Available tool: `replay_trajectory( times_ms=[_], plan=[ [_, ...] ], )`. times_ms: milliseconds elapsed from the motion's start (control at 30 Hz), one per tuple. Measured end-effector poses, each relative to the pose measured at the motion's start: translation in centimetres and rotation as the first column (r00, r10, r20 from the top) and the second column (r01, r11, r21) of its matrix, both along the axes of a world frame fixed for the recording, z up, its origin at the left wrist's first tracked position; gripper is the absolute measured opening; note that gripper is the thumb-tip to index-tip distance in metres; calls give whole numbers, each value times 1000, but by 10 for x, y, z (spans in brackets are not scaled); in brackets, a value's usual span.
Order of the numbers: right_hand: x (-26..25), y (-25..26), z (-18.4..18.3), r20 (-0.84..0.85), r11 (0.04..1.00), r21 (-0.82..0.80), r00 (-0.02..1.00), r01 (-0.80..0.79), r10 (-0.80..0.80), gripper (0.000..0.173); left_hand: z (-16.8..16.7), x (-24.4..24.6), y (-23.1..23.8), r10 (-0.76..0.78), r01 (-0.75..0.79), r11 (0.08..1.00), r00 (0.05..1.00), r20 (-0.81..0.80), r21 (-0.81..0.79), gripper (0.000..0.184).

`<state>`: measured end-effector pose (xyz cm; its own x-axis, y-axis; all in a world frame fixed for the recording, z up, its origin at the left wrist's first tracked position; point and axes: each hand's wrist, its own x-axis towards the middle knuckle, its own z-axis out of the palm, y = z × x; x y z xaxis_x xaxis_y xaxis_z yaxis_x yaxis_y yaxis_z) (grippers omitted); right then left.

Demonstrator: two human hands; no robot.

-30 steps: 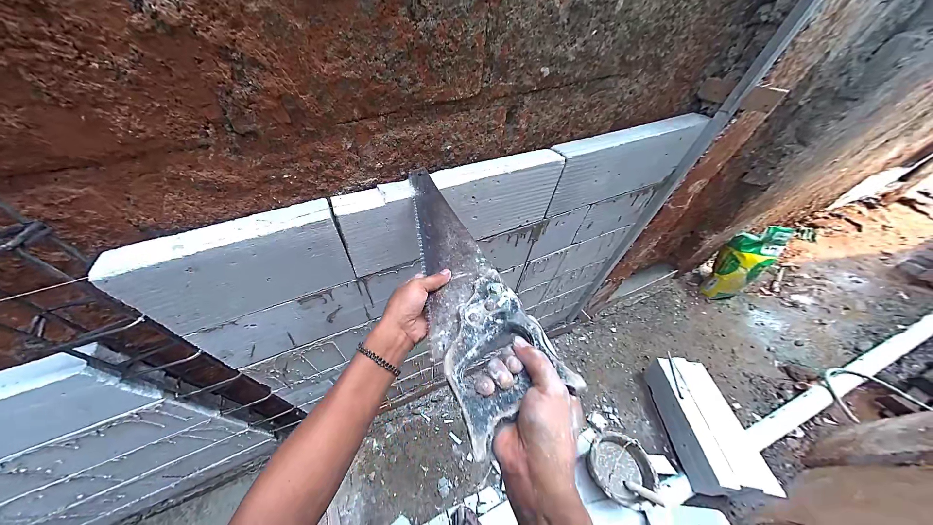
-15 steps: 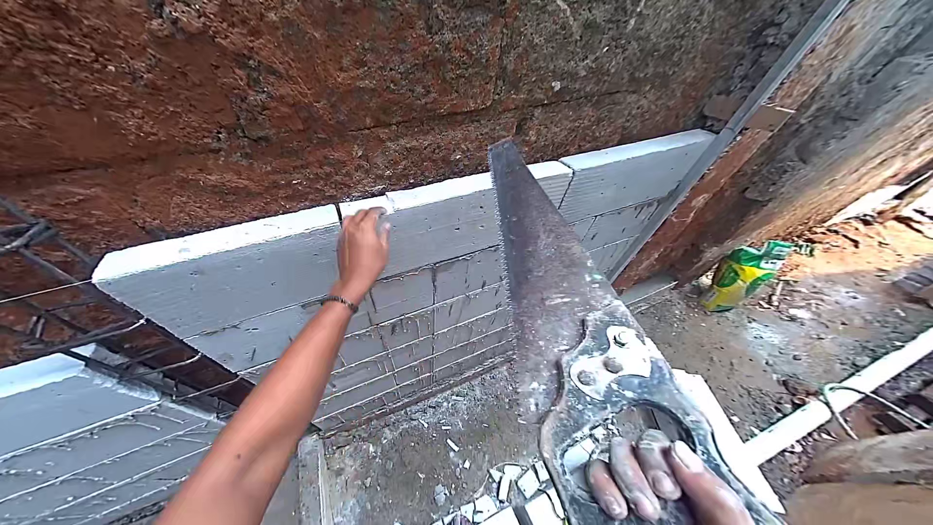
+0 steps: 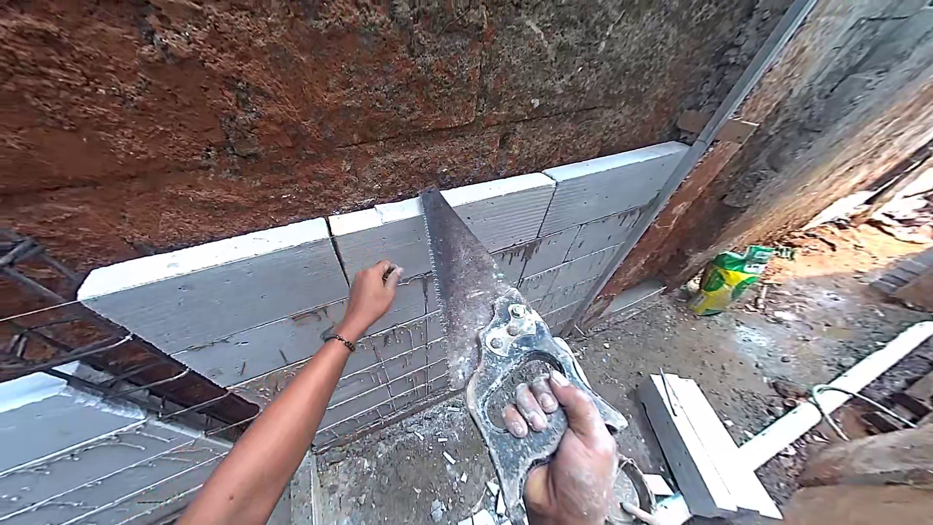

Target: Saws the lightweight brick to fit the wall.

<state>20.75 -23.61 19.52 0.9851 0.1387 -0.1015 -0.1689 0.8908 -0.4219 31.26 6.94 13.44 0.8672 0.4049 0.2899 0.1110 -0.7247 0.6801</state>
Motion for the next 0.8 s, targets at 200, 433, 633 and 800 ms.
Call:
replay_trajectory(
  times_ms=[200,433,633,800],
  plan=[
    [8,2,6,-77,996,-90,997,-13,6,40,46,-5,-86,-120,195,114,976,181,-974,57],
    [-4,18,0,-216,989,-144,976,-22,-9,28,29,4,-91,134,60,36,989,64,-998,34],
    [0,15,23,-225,981,-190,974,-30,-13,31,43,1,-94,156,50,-8,987,48,-999,30],
    [7,30,30,-247,979,-196,969,-53,3,24,46,-4,-86,178,0,84,984,15,-996,34]
  ],
)
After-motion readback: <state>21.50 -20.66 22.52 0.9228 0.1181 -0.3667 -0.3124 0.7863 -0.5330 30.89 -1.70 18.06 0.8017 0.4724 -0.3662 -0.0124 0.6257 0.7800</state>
